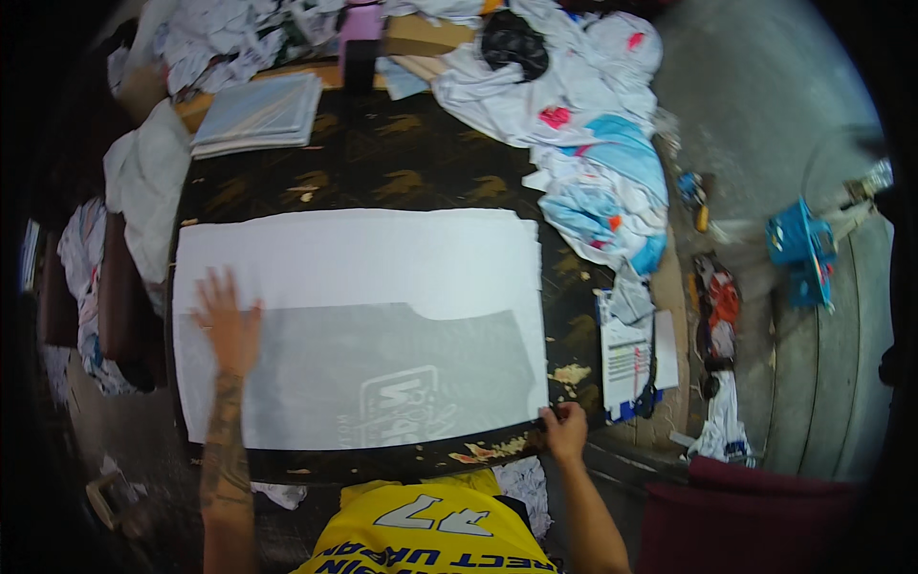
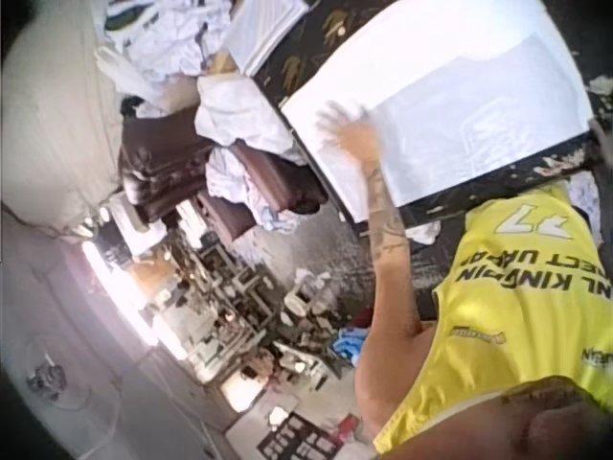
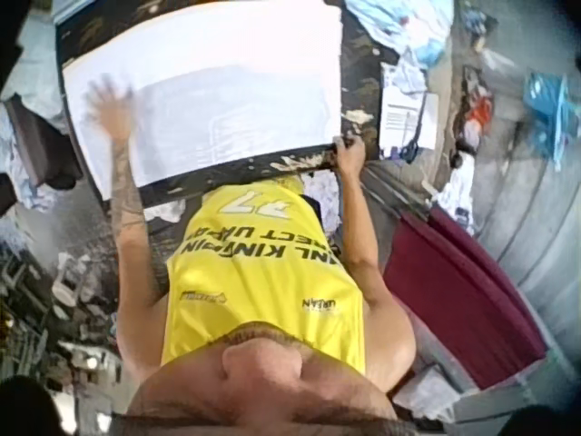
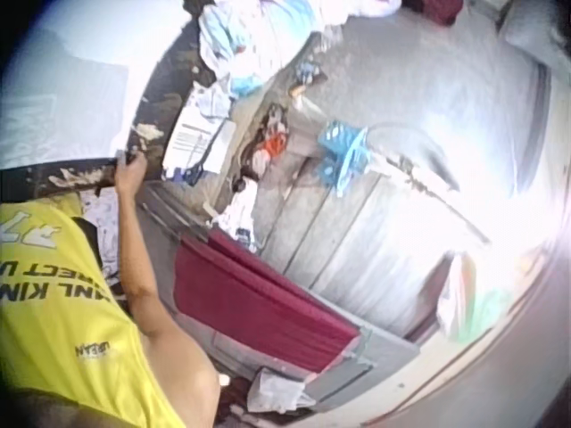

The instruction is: The person places a white sheet of fabric on a table, smooths it, and uses shears to cut it into smaller pieces. The person repeats this process with multiple sheets, cutting and stacking the pieces on the table.

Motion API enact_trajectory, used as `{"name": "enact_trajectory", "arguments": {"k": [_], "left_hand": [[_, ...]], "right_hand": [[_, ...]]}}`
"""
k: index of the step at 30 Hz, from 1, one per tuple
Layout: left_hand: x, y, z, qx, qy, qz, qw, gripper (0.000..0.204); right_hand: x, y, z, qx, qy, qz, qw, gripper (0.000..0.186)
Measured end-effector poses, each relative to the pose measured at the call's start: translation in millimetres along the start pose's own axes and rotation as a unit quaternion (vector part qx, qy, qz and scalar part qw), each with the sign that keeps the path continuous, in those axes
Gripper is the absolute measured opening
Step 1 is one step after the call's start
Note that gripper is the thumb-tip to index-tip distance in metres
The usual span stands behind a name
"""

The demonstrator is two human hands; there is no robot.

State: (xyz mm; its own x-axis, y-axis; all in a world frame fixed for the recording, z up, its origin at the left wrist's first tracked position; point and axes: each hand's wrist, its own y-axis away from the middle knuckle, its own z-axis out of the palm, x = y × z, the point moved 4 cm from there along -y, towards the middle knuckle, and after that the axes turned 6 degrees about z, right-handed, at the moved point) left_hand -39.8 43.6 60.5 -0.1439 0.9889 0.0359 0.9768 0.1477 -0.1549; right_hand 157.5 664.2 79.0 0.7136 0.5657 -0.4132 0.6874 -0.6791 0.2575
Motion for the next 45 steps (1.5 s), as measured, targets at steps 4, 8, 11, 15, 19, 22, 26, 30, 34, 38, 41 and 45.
{"name": "enact_trajectory", "arguments": {"k": [4, 8, 11, 15, 19, 22, 26, 30, 34, 38, 41, 45], "left_hand": [[218, 61, 9, -0.046, 0.311, 0.279, 0.908, 0.067], [363, 104, -9, -0.176, 0.318, 0.408, 0.838, 0.058], [403, 99, -46, -0.080, 0.343, 0.434, 0.830, 0.053], [370, 68, -58, -0.063, 0.390, 0.222, 0.891, 0.039], [284, 82, -65, 0.063, 0.296, 0.131, 0.944, 0.027], [216, 128, -76, 0.056, 0.228, 0.033, 0.972, 0.025], [162, 213, -93, 0.107, 0.135, -0.064, 0.983, 0.025], [125, 314, -93, -0.023, 0.028, -0.156, 0.987, 0.029], [123, 395, -105, -0.180, -0.066, -0.152, 0.970, 0.047], [142, 419, -126, -0.180, -0.014, -0.366, 0.913, 0.053], [148, 355, -132, -0.072, 0.032, -0.354, 0.932, 0.059], [143, 169, -159, 0.115, 0.217, -0.178, 0.953, 0.028]], "right_hand": [[4, 0, 10, -0.055, 0.056, -0.101, 0.992, 0.030], [10, -13, 2, -0.154, 0.039, -0.050, 0.986, 0.031], [10, -23, -17, -0.143, 0.028, -0.058, 0.988, 0.036], [-13, -83, -48, -0.086, -0.095, -0.108, 0.986, 0.038], [-82, -212, -85, 0.004, -0.211, -0.207, 0.955, 0.029], [-156, -294, -110, 0.037, -0.184, -0.278, 0.942, 0.025], [-270, -365, -101, -0.010, -0.177, -0.351, 0.919, 0.026], [-376, -426, -39, -0.027, -0.154, -0.369, 0.916, 0.029], [-450, -482, 55, -0.051, -0.258, -0.206, 0.942, 0.033], [-496, -503, 107, -0.005, -0.124, -0.197, 0.973, 0.035], [-533, -482, 46, 0.017, -0.377, -0.287, 0.880, 0.027], [-587, -371, -132, -0.216, -0.572, -0.348, 0.710, 0.023]]}}
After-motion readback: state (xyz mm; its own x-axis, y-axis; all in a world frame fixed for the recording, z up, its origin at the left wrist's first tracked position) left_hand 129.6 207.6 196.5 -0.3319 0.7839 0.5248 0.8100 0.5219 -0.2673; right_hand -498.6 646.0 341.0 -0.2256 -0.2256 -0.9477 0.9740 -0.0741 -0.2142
